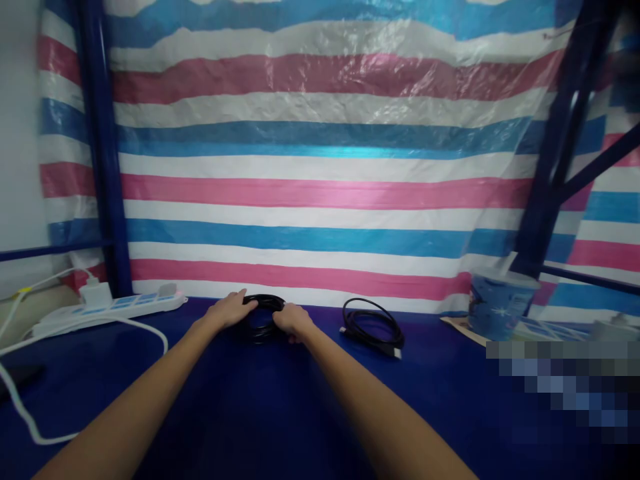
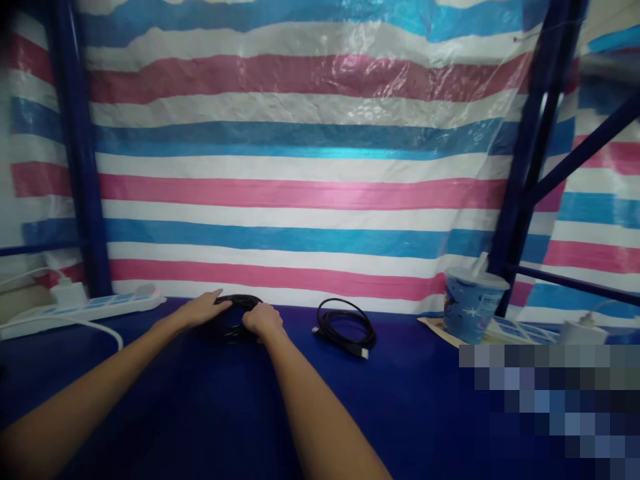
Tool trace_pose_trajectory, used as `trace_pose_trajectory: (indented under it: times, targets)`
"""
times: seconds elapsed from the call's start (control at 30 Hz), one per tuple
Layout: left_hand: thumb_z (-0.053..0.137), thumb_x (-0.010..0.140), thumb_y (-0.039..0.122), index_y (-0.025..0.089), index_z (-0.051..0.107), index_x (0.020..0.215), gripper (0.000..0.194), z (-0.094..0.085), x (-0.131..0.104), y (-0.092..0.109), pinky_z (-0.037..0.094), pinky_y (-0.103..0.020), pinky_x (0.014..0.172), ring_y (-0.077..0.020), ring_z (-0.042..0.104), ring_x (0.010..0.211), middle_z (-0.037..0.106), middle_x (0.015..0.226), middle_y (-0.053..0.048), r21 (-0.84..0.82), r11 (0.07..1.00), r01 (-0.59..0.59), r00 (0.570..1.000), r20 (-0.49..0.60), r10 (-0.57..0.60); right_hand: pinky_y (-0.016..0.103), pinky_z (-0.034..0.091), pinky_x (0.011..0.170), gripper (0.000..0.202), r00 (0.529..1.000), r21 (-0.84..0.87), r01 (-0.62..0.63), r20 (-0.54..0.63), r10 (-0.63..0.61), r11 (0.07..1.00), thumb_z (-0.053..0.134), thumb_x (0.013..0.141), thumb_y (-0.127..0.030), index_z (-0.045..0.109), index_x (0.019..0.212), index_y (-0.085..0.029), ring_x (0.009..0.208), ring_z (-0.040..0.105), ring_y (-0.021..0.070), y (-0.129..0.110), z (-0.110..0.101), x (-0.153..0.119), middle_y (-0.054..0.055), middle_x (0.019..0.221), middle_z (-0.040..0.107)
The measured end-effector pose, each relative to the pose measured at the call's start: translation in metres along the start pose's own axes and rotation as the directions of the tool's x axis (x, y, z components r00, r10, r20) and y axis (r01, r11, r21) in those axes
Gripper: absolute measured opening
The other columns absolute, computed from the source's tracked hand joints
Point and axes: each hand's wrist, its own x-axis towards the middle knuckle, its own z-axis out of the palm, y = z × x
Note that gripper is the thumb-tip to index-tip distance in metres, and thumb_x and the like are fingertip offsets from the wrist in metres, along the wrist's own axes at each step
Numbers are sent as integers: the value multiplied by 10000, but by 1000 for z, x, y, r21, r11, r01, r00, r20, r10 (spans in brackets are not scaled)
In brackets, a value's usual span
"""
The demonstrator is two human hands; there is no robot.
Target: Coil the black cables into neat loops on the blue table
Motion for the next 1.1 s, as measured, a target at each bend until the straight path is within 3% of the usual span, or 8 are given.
trace_pose_trajectory:
  times: [0.1, 0.27, 0.47, 0.57, 0.67, 0.87, 1.0, 1.1]
  targets:
    - [484, 767, 239, 138, 379, 1367, 617, 1, -5, 10, 447, -401, 879, -324, 545, 1139, 467, 1359, -189, 38, 999, -11, 999, 41, 9, 325, 536, 647, 422, 999, -5, -4, -40, 4, 1000, 483, 850, -409, 631, 1059, -73, 689, 688, 214, 11, -1, -4, 155, 916, 696]
    - [387, 756, 44, 143, 431, 1330, 585, 1, -7, 13, 399, -383, 961, -272, 496, 1209, 506, 1338, -145, 83, 996, -37, 999, 23, 35, 410, 460, 897, 524, 993, -58, 14, -119, -21, 998, 474, 832, -496, 605, 1132, -87, 1111, 577, 285, 21, 2, -11, 192, 1190, 605]
    - [391, 846, 232, 153, 414, 1348, 509, -5, 2, 18, 400, -429, 967, -290, 430, 1268, 408, 1422, -138, 88, 996, -33, 999, -13, 34, 321, 521, 662, 635, 997, -72, 65, -29, -67, 995, 260, 894, -564, 665, 951, -78, 659, 689, 219, 25, -12, -16, 149, 772, 703]
    - [305, 891, 332, 160, 443, 1323, 485, -13, 1, 29, 357, -545, 969, -333, 366, 1304, 388, 1434, -146, 86, 996, -38, 997, -69, 44, 346, 506, 686, 602, 986, -145, 131, -86, -144, 981, 258, 905, -531, 640, 1002, -76, 699, 684, 237, 37, -29, -31, 168, 814, 700]
    - [260, 908, 382, 173, 474, 1292, 487, -18, -9, 42, 338, -549, 988, -312, 363, 1303, 416, 1418, -128, 71, 993, -99, 989, -106, 106, 433, 432, 851, 500, 942, -279, 212, -196, -272, 937, 344, 892, -473, 605, 1095, -97, 1022, 603, 326, 64, -58, -56, 228, 1106, 628]
    - [305, 914, 318, 138, 580, 1132, 394, -23, -52, 69, 367, -440, 1000, -272, 466, 1202, 532, 1291, -127, 93, 942, -321, 899, -284, 334, 375, 441, 822, 353, 926, -430, 260, -143, -350, 865, 426, 870, -319, 625, 1066, -103, 945, 616, 278, 156, -115, -96, 175, 1034, 655]
    - [336, 900, 236, 138, 610, 1025, 317, -30, -81, 90, 397, -418, 971, -258, 517, 1123, 579, 1199, -108, 92, 891, -445, 848, -274, 453, 257, 458, 806, 351, 915, -500, 328, -42, -401, 802, 537, 837, -368, 626, 1112, -170, 975, 613, 194, 194, -108, -95, 91, 1087, 652]
    - [346, 882, 206, 150, 600, 1023, 296, -31, -99, 110, 432, -397, 930, -244, 544, 1081, 574, 1180, -92, -24, 876, -482, 847, -271, 458, 332, 439, 826, 314, 898, -585, 270, -134, -419, 765, 471, 875, -301, 624, 1093, -134, 984, 597, 241, 192, -84, -93, 128, 1072, 638]
